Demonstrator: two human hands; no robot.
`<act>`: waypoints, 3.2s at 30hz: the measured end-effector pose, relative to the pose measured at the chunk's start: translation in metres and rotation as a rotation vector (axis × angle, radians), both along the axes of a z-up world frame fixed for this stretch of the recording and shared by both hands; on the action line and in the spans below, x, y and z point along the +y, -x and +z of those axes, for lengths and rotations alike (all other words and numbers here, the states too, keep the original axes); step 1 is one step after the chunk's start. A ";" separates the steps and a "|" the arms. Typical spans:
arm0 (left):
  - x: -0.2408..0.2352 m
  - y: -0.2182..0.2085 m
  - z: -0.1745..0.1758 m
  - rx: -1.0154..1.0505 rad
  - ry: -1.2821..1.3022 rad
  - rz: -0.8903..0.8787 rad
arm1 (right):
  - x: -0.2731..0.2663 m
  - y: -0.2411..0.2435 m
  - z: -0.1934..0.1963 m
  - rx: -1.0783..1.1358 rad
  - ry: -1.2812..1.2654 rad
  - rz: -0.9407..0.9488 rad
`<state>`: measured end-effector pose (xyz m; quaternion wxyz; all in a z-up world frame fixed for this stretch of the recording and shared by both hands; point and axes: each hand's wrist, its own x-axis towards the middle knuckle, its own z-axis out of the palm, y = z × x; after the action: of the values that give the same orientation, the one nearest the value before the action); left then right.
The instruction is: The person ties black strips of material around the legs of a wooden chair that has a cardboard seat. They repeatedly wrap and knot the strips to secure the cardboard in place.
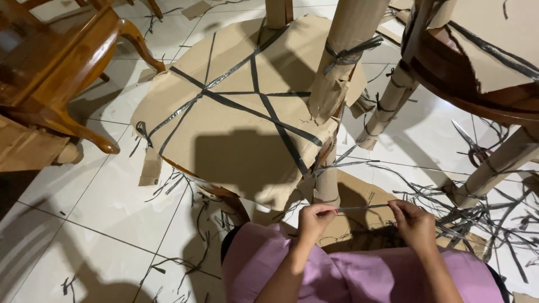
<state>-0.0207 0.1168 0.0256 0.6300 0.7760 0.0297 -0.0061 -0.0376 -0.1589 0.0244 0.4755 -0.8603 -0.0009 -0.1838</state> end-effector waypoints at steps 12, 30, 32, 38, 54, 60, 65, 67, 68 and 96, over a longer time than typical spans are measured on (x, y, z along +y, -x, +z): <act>0.014 -0.011 0.010 -0.056 -0.042 0.060 | 0.007 -0.002 0.013 -0.082 0.314 0.014; 0.038 -0.014 0.020 0.247 -0.222 0.010 | -0.012 -0.016 0.025 -0.225 0.285 -0.214; 0.041 -0.016 0.017 0.189 -0.245 0.084 | 0.005 -0.022 0.031 -0.113 -0.072 -0.261; 0.047 -0.041 -0.074 -0.157 -0.551 0.407 | 0.059 -0.064 0.026 -0.080 -0.298 -0.458; 0.064 -0.096 -0.104 0.069 -0.202 0.120 | 0.106 -0.183 -0.068 0.495 -0.549 0.116; 0.073 -0.132 -0.161 0.169 -0.034 -0.035 | 0.108 -0.171 -0.050 0.551 -0.518 0.174; 0.082 -0.143 -0.188 0.250 0.105 -0.168 | 0.110 -0.138 -0.024 0.449 -0.449 0.130; 0.095 -0.149 -0.205 0.281 0.160 -0.222 | 0.122 -0.114 0.003 0.406 -0.421 0.118; 0.085 -0.164 -0.209 0.296 0.187 -0.249 | 0.128 -0.102 0.016 0.366 -0.393 0.104; 0.023 -0.052 -0.023 -0.646 -0.325 -0.336 | 0.131 -0.013 0.025 -0.291 0.244 0.222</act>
<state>0.0317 0.1397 0.0028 0.4664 0.8215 -0.2967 0.1400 -0.0249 -0.0279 0.0493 0.3801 -0.8705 -0.1863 -0.2511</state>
